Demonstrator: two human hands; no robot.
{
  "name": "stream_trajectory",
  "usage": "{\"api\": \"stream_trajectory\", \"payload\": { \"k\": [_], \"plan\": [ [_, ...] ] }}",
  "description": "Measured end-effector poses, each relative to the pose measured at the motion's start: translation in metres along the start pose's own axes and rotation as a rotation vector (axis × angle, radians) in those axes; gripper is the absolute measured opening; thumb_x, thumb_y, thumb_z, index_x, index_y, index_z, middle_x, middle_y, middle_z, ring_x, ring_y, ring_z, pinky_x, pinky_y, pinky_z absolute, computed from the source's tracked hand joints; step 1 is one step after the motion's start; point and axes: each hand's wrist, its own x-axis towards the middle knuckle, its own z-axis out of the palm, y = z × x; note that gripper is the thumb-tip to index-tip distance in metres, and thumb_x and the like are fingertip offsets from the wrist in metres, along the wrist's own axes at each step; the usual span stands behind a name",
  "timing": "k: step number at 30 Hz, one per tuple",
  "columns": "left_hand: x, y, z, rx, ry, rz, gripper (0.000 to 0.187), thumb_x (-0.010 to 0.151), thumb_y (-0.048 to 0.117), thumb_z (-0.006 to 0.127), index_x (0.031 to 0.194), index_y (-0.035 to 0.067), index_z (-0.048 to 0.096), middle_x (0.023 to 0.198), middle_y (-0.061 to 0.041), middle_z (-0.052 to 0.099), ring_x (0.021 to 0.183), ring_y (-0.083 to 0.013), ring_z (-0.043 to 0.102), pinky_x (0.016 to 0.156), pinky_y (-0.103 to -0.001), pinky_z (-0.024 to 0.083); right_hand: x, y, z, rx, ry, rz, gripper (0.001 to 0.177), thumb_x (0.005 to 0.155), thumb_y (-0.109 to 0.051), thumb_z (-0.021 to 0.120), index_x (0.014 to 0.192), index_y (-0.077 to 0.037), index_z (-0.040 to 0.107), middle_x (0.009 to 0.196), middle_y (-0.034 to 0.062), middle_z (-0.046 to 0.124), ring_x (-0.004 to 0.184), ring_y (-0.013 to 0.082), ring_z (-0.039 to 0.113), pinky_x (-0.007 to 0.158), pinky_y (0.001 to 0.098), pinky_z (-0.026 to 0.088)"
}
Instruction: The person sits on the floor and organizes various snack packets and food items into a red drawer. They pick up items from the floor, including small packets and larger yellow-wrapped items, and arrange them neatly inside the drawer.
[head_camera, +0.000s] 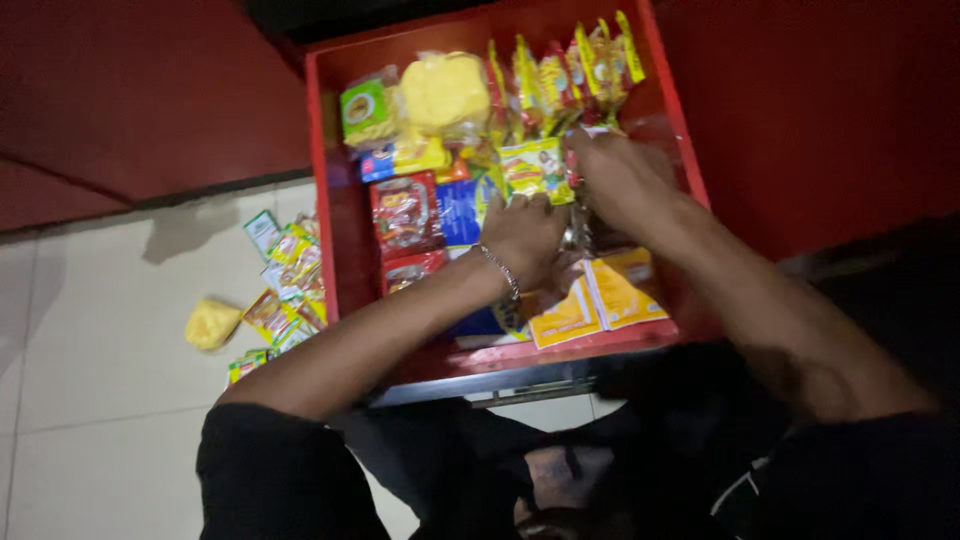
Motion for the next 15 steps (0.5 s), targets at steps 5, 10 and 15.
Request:
{"api": "stream_trajectory", "payload": {
  "k": [5,10,15],
  "plan": [
    [-0.042,-0.030,-0.010,0.099,0.071,-0.109,0.059,0.087,0.051,0.068,0.132,0.014,0.057,0.128,-0.017,0.061,0.122,-0.0369,0.058,0.103,-0.065,0.036,-0.003,-0.016,0.001,-0.096,-0.117,0.070,0.022,0.099,-0.010,0.052,0.116,-0.004,0.063,0.104,0.0256,0.071,0.098,0.0463,0.068,0.078,0.0575,0.052],
    [-0.044,-0.055,-0.008,0.088,0.070,-0.237,0.065,0.091,0.059,0.065,0.137,0.013,0.055,0.131,-0.018,0.061,0.125,-0.0381,0.057,0.111,-0.066,0.030,-0.007,-0.022,0.017,-0.026,-0.122,-0.066,0.042,0.091,-0.010,0.051,0.133,-0.008,0.058,0.112,0.0237,0.070,0.102,0.0437,0.068,0.081,0.0563,0.054],
    [-0.042,-0.062,-0.015,0.029,-0.083,-0.288,0.072,0.088,0.063,0.065,0.139,0.014,0.054,0.139,-0.018,0.057,0.131,-0.0396,0.053,0.111,-0.066,0.029,-0.012,-0.025,0.033,-0.063,-0.275,-0.054,0.029,0.100,-0.017,0.050,0.126,-0.008,0.060,0.120,0.0232,0.069,0.110,0.0414,0.068,0.088,0.0563,0.052]
  ]
}}
